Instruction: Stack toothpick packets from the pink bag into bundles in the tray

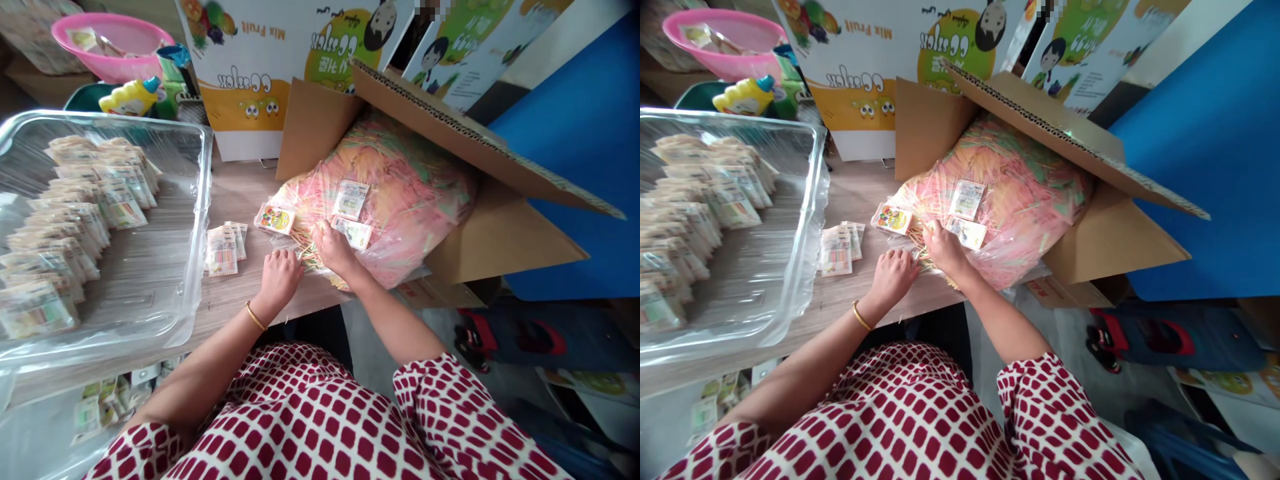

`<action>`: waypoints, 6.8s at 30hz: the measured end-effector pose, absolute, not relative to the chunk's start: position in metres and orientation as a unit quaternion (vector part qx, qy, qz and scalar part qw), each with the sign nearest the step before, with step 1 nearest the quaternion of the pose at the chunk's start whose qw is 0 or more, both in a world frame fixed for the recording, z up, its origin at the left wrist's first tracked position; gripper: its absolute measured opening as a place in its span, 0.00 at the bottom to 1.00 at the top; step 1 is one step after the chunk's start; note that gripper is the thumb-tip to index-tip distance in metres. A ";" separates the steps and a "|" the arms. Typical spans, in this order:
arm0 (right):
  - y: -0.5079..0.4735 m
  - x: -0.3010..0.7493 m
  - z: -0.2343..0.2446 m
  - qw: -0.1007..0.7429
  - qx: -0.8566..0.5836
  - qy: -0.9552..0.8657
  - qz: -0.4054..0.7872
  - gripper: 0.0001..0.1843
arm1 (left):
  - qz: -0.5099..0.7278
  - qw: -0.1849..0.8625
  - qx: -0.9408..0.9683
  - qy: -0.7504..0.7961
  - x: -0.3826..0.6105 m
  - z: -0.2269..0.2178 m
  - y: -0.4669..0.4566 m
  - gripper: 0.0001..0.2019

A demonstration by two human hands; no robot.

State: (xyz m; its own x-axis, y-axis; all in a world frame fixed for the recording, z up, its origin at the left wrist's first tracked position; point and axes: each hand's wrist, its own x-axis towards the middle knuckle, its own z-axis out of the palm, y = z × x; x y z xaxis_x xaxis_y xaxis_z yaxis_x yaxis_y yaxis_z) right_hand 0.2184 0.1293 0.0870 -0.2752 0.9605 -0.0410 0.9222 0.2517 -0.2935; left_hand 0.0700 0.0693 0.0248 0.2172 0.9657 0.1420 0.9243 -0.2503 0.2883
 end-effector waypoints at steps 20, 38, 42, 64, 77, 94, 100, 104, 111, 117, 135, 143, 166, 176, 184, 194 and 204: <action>0.126 0.182 0.071 0.113 -0.604 -0.774 0.151 0.18 | 0.405 0.352 0.640 0.550 0.054 0.023 0.070 0.19; 0.175 0.214 0.095 0.201 -0.613 -0.695 0.317 0.12 | 0.212 0.066 0.798 0.561 0.053 -0.005 0.020 0.28; 0.175 0.196 0.103 0.017 -0.656 -0.727 0.203 0.27 | 0.164 0.037 0.792 0.587 0.063 0.005 0.030 0.28; 0.223 0.307 0.130 0.171 -0.755 -0.631 0.053 0.30 | 0.241 0.062 0.784 0.569 0.056 0.001 0.014 0.23; 0.201 0.324 0.153 0.294 -0.693 -0.659 0.005 0.13 | 0.425 0.269 0.655 0.564 0.024 0.027 0.028 0.17; 0.098 0.200 0.093 0.228 -0.487 -0.729 0.424 0.14 | 0.407 0.753 0.289 0.429 0.006 0.058 0.036 0.22; 0.093 0.198 0.093 0.306 -0.505 -0.695 0.410 0.21 | 0.491 0.675 0.281 0.474 0.010 0.050 0.037 0.17; 0.090 0.195 0.093 0.231 -0.479 -0.729 0.430 0.15 | 0.484 0.656 0.297 0.497 0.012 0.052 0.034 0.19; 0.089 0.190 0.087 0.220 -0.524 -0.754 0.328 0.09 | 0.500 0.709 0.224 0.444 0.014 0.053 0.034 0.19; 0.078 0.190 0.101 0.224 -0.523 -0.774 0.277 0.14 | 0.523 0.639 0.265 0.497 0.016 0.050 0.034 0.17; 0.103 0.190 0.101 0.394 -0.438 -0.602 0.539 0.26 | 0.521 0.670 0.266 0.458 0.022 0.050 0.031 0.16; 0.102 0.160 0.111 0.485 -0.431 -0.580 0.492 0.33 | 0.504 0.684 0.273 0.451 0.024 0.051 0.030 0.16; 0.111 0.187 0.079 0.302 -0.376 -0.664 0.572 0.30 | 0.477 0.768 0.231 0.360 0.017 0.053 0.032 0.18; 0.116 0.191 0.088 0.205 -0.367 -0.747 0.515 0.20 | 0.472 0.720 0.297 0.413 0.009 0.046 0.026 0.17; 0.123 0.112 0.065 0.184 -0.445 -0.764 0.430 0.11 | 0.467 0.198 0.550 0.663 -0.012 0.023 -0.027 0.18; 0.139 0.089 0.058 0.230 -0.473 -0.807 0.270 0.07 | 0.231 0.064 0.681 0.692 -0.009 -0.011 -0.023 0.38; 0.152 0.228 0.110 0.220 -0.637 -0.729 0.118 0.11 | 0.251 0.079 0.661 0.703 -0.009 0.000 -0.015 0.36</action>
State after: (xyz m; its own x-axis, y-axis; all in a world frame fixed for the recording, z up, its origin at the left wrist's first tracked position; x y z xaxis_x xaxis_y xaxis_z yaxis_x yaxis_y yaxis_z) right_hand 0.2279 0.1524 0.1096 -0.0923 0.9812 0.1695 0.8772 0.1607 -0.4524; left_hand -0.0085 -0.0147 -0.0003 -0.1141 0.9689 0.2196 0.8892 0.0010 0.4575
